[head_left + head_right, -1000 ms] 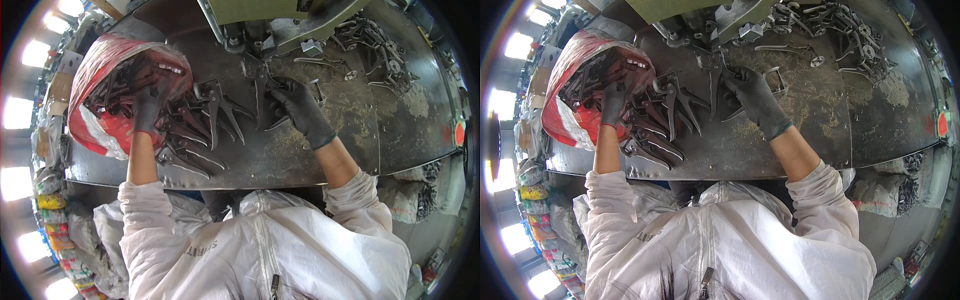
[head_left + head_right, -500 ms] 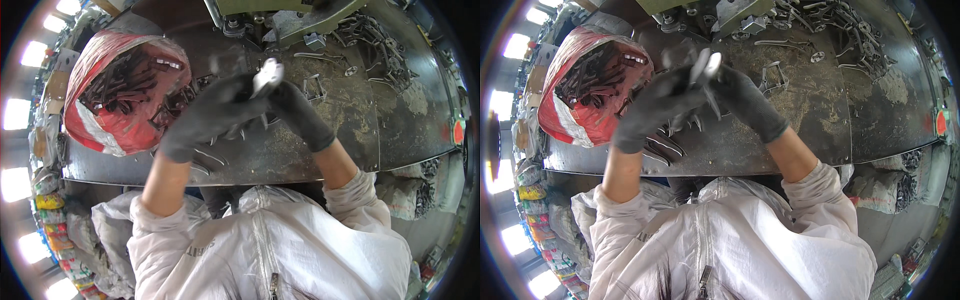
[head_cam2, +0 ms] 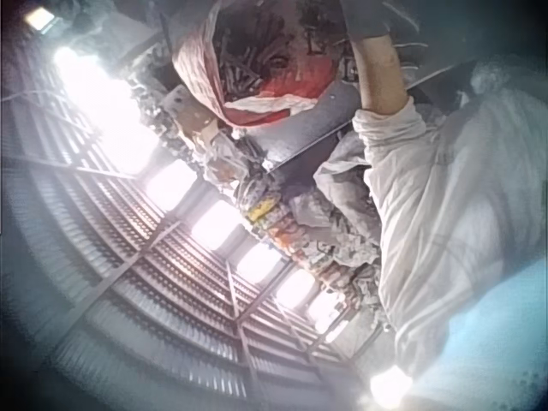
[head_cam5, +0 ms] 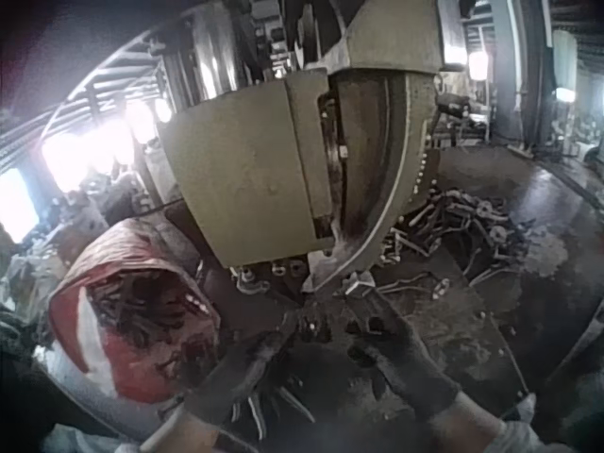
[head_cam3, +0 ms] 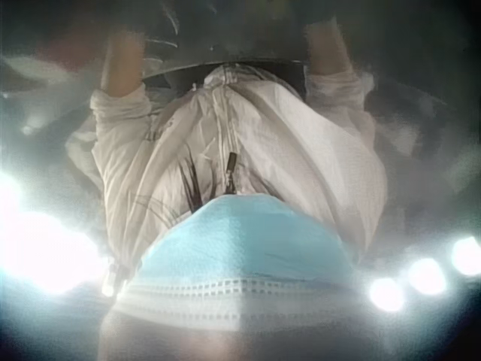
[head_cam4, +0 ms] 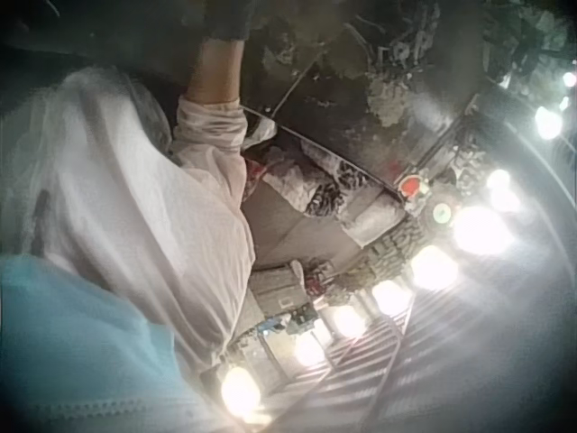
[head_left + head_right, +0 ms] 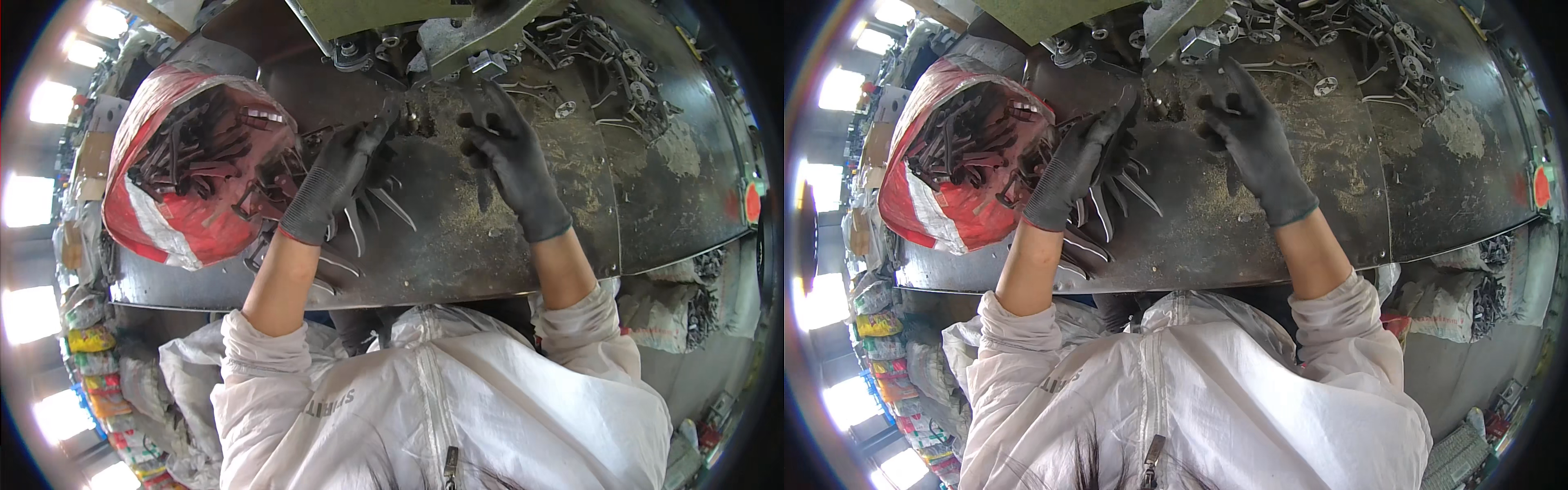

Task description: The person assembles small metal mechanical components by hand, using a press machine to join them on an industrial workbench.

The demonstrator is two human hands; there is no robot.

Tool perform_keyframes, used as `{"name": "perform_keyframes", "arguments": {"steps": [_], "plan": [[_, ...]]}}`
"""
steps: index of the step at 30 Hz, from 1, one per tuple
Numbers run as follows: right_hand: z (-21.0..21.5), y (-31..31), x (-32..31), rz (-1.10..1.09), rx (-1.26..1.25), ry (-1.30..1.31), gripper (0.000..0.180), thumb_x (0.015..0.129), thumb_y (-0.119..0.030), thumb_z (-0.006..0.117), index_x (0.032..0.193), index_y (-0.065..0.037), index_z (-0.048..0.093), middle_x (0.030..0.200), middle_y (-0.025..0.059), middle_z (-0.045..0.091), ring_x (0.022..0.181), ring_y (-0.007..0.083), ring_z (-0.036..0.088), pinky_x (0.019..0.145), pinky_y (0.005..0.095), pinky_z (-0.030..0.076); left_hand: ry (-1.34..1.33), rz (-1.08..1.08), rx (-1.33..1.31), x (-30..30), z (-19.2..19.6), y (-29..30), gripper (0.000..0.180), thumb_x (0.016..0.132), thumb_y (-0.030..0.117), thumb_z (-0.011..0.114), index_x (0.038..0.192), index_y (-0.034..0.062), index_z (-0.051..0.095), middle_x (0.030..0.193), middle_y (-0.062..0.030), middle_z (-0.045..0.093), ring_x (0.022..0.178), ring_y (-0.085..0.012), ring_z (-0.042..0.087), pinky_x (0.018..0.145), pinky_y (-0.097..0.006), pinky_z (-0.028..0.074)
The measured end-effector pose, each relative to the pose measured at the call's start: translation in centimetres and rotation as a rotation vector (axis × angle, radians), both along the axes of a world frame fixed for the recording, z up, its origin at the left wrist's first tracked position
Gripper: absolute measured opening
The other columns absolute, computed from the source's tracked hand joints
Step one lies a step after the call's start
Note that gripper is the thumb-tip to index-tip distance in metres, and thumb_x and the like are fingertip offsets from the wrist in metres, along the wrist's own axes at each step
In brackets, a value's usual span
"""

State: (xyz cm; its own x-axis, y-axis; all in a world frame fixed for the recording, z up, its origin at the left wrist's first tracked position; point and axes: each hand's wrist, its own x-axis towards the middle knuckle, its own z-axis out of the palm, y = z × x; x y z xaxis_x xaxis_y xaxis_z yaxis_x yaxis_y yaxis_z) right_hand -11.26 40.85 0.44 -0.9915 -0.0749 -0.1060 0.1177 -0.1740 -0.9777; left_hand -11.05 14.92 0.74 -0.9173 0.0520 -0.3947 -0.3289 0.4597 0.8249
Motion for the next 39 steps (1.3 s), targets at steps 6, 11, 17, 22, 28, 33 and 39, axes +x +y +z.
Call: {"name": "perform_keyframes", "arguments": {"steps": [6, 11, 17, 22, 28, 33, 39], "plan": [[0.5, -2.0, -2.3, 0.169, -0.115, -0.292, 0.038, 0.101, -0.01, 0.065, 0.136, 0.004, 0.06, 0.095, 0.0075, 0.074, 0.071, 0.012, 0.069, 0.068, 0.0268, 0.058, 0.385, -0.023, -0.021, -0.7, -1.4, 0.3, 0.047, 0.107, 0.04, 0.059, 0.127, -0.0029, 0.064, 0.101, -0.0098, 0.071, 0.083, -0.0143, 0.067, 0.08, -0.03, 0.054], [0.4, -2.8, -2.0, 0.222, -0.056, -0.122, 0.041, 0.101, -0.009, 0.064, 0.14, 0.004, 0.057, 0.099, 0.0088, 0.074, 0.077, 0.013, 0.071, 0.074, 0.0278, 0.059, 0.206, -0.072, 0.145, -2.3, -2.1, -1.5, 0.05, 0.108, 0.04, 0.057, 0.132, -0.0041, 0.062, 0.109, -0.0137, 0.071, 0.095, -0.0187, 0.07, 0.085, -0.034, 0.057], [0.1, -2.9, -1.8, 0.196, 0.011, -0.062, 0.043, 0.102, -0.007, 0.064, 0.143, 0.003, 0.055, 0.112, 0.0097, 0.072, 0.088, 0.0127, 0.07, 0.079, 0.0283, 0.058, 0.239, -0.14, 0.234, -3.0, -3.3, -2.0, 0.055, 0.107, 0.042, 0.059, 0.137, -0.004, 0.059, 0.11, -0.0119, 0.071, 0.096, -0.0179, 0.07, 0.086, -0.034, 0.057], [0.6, -3.1, -1.9, 0.215, 0.096, -0.045, 0.043, 0.102, -0.008, 0.064, 0.143, 0.002, 0.055, 0.115, 0.009, 0.072, 0.091, 0.0121, 0.068, 0.081, 0.0282, 0.057, 0.243, -0.149, 0.19, -3.0, -2.5, -1.5, 0.056, 0.106, 0.044, 0.06, 0.138, -0.0029, 0.06, 0.11, -0.0112, 0.072, 0.096, -0.0172, 0.07, 0.087, -0.033, 0.057], [-0.4, -3.0, -2.1, 0.261, -0.002, -0.085, 0.043, 0.101, -0.007, 0.063, 0.142, 0.002, 0.056, 0.116, 0.0101, 0.072, 0.094, 0.014, 0.069, 0.084, 0.0307, 0.056, 0.108, -0.081, 0.228, -2.4, -1.3, -0.8, 0.056, 0.107, 0.045, 0.059, 0.139, -0.0009, 0.061, 0.105, -0.0105, 0.072, 0.095, -0.0176, 0.07, 0.087, -0.032, 0.056], [-1.2, -3.8, -2.3, 0.267, 0.021, 0.056, 0.045, 0.104, -0.016, 0.066, 0.143, 0.002, 0.053, 0.111, 0.0105, 0.075, 0.083, 0.0115, 0.069, 0.072, 0.0254, 0.055, 0.405, -0.208, 0.149, -2.3, -0.5, -0.4, 0.056, 0.106, 0.046, 0.06, 0.134, -0.0017, 0.063, 0.103, -0.008, 0.073, 0.096, -0.0194, 0.07, 0.089, -0.033, 0.055], [0.1, -4.6, -2.2, 0.281, 0.179, -0.139, 0.04, 0.1, -0.006, 0.064, 0.138, 0.004, 0.055, 0.112, 0.0109, 0.071, 0.088, 0.0133, 0.069, 0.075, 0.0279, 0.058, 0.425, -0.373, -0.27, -3.4, -3.1, -1.1, 0.037, 0.105, 0.029, 0.057, 0.121, -0.0016, 0.07, 0.114, -0.0198, 0.075, 0.103, -0.0323, 0.073, 0.093, -0.039, 0.054]]}}
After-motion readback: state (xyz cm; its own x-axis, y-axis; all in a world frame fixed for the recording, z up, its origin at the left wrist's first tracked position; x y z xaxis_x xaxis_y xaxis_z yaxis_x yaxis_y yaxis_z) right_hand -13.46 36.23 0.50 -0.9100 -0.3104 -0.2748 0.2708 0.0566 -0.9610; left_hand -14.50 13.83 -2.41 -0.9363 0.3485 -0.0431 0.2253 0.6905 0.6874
